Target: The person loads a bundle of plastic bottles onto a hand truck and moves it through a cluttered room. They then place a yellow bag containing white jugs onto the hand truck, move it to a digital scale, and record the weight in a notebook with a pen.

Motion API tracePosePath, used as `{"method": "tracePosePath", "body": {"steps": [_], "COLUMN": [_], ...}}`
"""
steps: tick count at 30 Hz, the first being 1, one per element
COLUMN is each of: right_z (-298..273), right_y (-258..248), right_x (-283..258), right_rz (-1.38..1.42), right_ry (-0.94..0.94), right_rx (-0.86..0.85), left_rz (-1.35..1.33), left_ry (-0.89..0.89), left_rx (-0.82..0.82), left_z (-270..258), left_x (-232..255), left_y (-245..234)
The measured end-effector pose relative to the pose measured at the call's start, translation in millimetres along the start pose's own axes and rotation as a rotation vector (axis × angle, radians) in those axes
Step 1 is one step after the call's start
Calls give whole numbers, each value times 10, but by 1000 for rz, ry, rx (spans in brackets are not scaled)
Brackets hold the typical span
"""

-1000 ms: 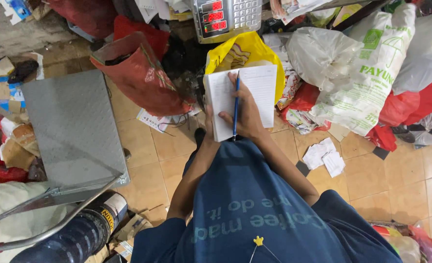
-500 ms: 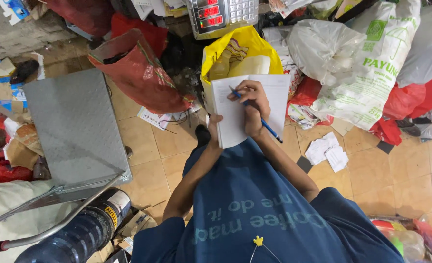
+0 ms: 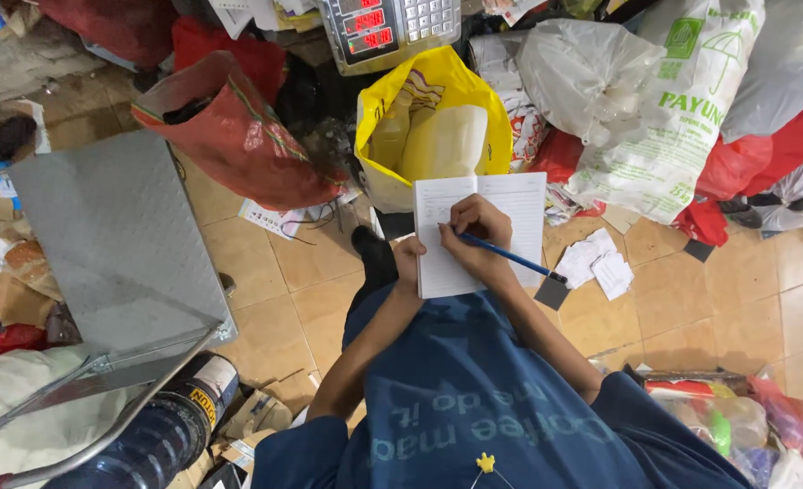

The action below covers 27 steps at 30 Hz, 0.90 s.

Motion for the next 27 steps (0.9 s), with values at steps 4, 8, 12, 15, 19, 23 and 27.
{"method": "tracePosePath", "body": {"steps": [4, 8, 12, 15, 19, 23, 27], "right_z": [60, 156, 458, 605, 784, 855, 956], "right_y": [-112, -380, -693, -986, -1339, -1557, -1685], "right_x": [-15, -1, -60, -70, -106, -139, -134], "right_rz": [190, 80, 223, 210, 190, 271, 236], "right_ry": [47, -31, 47, -18, -89, -64, -109], "right_rx": [-90, -114, -156, -193, -196, -256, -263], "left_rz": [-16, -33, 78, 162, 249, 235, 209], "left_ry": [28, 79, 170, 195, 190, 200, 143], "left_rx": [33, -3, 47, 108, 217, 99, 92], "left_z": [60, 76, 299, 456, 603, 534, 638], "left_x": [-132, -359, -542, -737, -988, -1406, -1479], "left_y": [115, 228, 617, 907, 1368, 677, 683]}}
Point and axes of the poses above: each hand's wrist, its own z-axis towards the middle knuckle, its own y-axis out of the palm, x = y × z, the point moved 3 cm from there along z, towards the middle knuckle, and after that the axes turned 4 degrees about z, right-handed, at the moved point
